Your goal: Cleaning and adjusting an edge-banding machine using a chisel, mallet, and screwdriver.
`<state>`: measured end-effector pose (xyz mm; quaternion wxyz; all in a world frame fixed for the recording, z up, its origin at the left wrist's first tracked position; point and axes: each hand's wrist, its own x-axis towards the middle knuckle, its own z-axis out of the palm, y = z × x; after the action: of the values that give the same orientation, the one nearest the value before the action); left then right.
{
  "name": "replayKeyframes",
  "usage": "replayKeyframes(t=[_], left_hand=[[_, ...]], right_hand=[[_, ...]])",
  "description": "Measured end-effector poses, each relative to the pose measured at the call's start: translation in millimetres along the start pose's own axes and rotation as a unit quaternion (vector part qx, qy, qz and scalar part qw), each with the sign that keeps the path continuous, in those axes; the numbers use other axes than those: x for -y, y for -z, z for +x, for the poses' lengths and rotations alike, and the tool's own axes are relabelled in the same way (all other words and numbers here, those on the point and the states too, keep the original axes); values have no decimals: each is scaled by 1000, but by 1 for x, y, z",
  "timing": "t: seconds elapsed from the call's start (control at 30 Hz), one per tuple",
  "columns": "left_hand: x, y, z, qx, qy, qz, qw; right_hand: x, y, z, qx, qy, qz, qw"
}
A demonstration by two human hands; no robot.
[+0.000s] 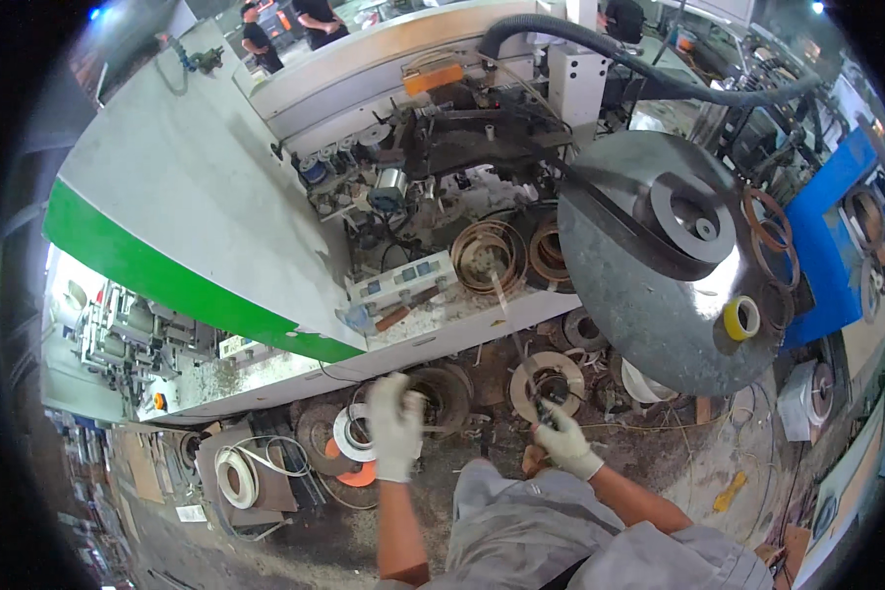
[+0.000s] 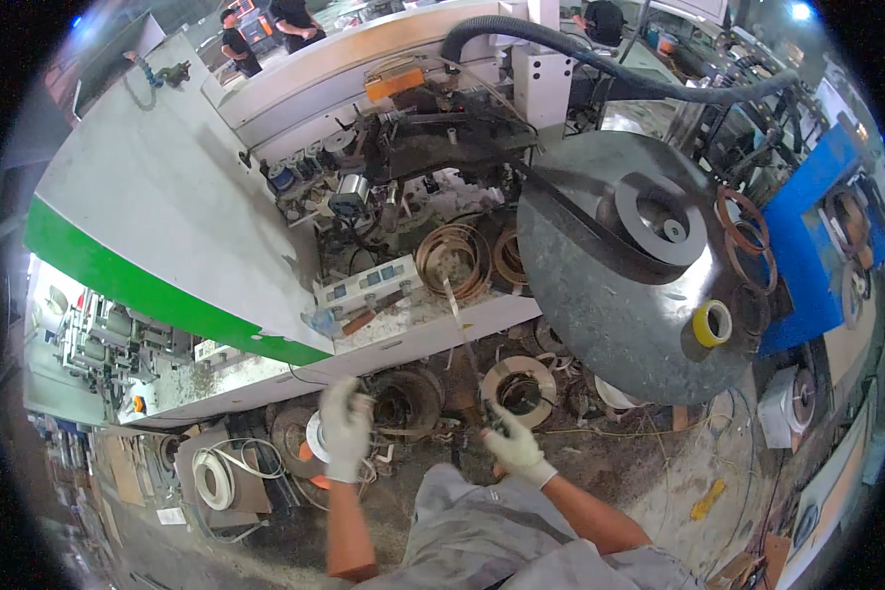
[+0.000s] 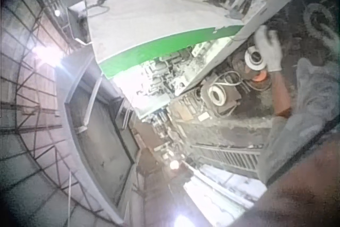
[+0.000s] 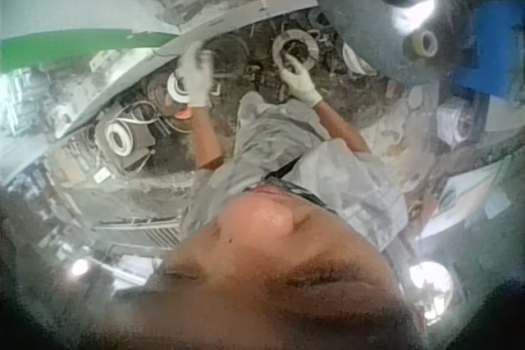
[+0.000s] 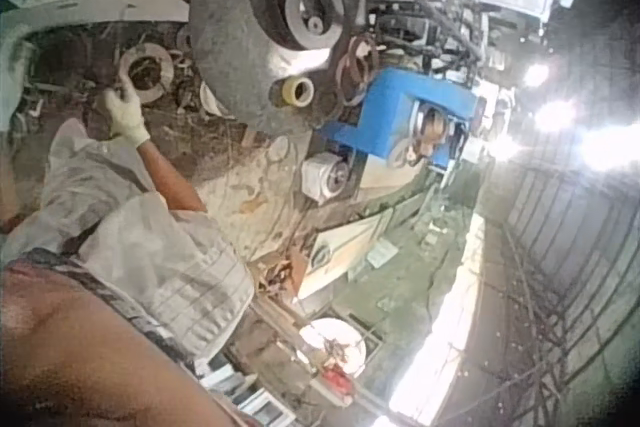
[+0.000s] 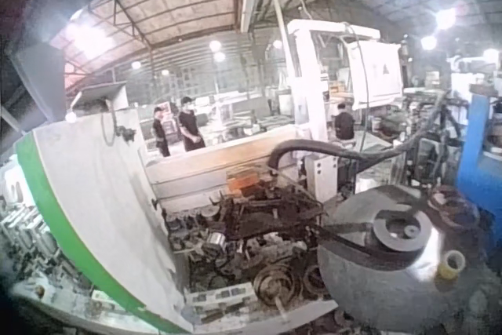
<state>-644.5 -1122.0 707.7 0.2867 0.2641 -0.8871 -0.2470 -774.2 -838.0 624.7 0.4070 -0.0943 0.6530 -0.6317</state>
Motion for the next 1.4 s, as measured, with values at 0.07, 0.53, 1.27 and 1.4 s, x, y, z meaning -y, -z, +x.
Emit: replayKeyframes(t=[0.07, 0.53, 1.27, 1.4], left_hand=[[13, 63, 41, -82, -41, 165, 982], [116, 150, 249, -156, -200, 545, 799], [136, 150, 245, -130, -131, 563, 806], [130, 147, 241, -147, -147, 566, 798]], right_hand=[[32, 10, 17, -40, 22, -15, 999], [171, -29, 37, 153, 79, 389, 905], [358, -45, -52, 467, 583, 269, 608], [372, -66, -38, 538, 522, 303, 589]])
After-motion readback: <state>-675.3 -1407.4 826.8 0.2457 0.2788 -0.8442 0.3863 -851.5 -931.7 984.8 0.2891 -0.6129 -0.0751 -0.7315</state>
